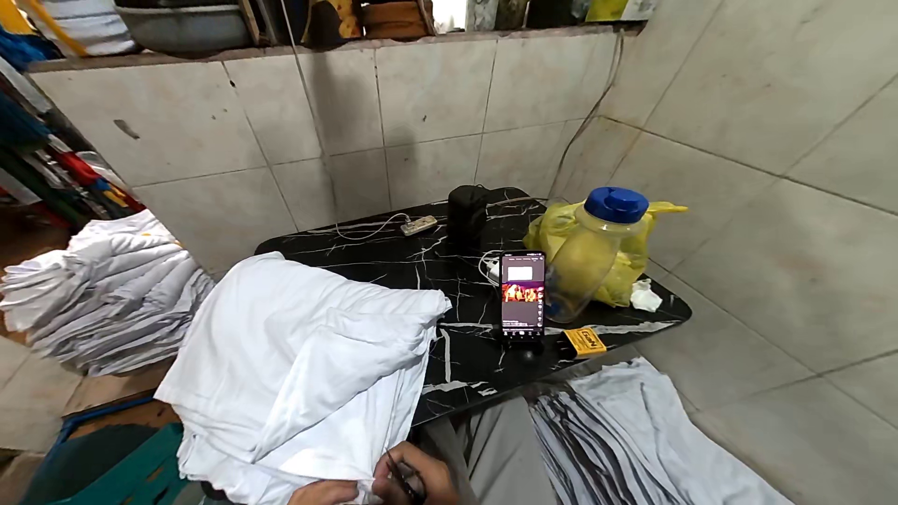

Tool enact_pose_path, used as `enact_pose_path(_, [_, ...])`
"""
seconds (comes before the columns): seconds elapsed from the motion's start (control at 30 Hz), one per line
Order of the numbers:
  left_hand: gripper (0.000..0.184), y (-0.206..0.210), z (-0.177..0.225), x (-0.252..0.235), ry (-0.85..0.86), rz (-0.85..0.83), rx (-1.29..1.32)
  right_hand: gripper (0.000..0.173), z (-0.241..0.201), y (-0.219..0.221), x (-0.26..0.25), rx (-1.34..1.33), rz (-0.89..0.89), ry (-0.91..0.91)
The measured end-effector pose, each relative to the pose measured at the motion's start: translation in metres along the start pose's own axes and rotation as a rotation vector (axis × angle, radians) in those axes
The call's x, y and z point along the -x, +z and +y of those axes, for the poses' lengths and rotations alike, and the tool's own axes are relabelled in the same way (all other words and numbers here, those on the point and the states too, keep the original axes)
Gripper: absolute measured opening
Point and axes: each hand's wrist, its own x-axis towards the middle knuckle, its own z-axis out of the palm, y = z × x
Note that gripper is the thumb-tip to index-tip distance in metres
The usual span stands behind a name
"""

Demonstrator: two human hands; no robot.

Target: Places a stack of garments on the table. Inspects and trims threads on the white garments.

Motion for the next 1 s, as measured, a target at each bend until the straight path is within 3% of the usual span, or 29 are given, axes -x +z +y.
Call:
enact_pose_path(0.1, [0.026,0.015,0.001,-0.001,-0.001,0.108,-0.004,0.013,-0.002,0.001,0.0,-0.122,-0.007,0.037])
enact_pose_path(0.3, [0.011,0.043,0.007,-0.004,0.094,0.34,-0.115,0.01,-0.004,0.001,0.002,-0.157,0.072,0.083])
enact_pose_path(0.37, [0.014,0.04,0.009,-0.005,0.108,0.301,-0.155,0.01,-0.004,0.001,0.003,-0.15,0.081,0.098])
enact_pose_path(0.53, [0.025,0.019,-0.004,-0.001,0.062,0.019,-0.07,0.015,-0.007,0.001,0.004,-0.06,0.072,0.028])
enact_pose_path(0.67, [0.041,0.017,-0.004,0.001,-0.038,0.111,-0.058,0.016,-0.012,0.007,0.005,0.05,0.056,-0.075])
enact_pose_path(0.87, [0.028,0.034,0.014,-0.01,-0.061,0.309,0.064,0.014,-0.008,0.011,0.007,0.058,0.081,-0.177])
enact_pose_path(0.93, [0.029,0.03,0.02,-0.017,-0.062,0.293,0.043,0.015,-0.005,0.005,0.006,0.068,0.114,-0.161])
enact_pose_path(1.0, [0.032,0.021,0.023,-0.025,-0.073,0.175,-0.001,0.017,-0.002,-0.001,0.005,0.102,0.142,-0.139])
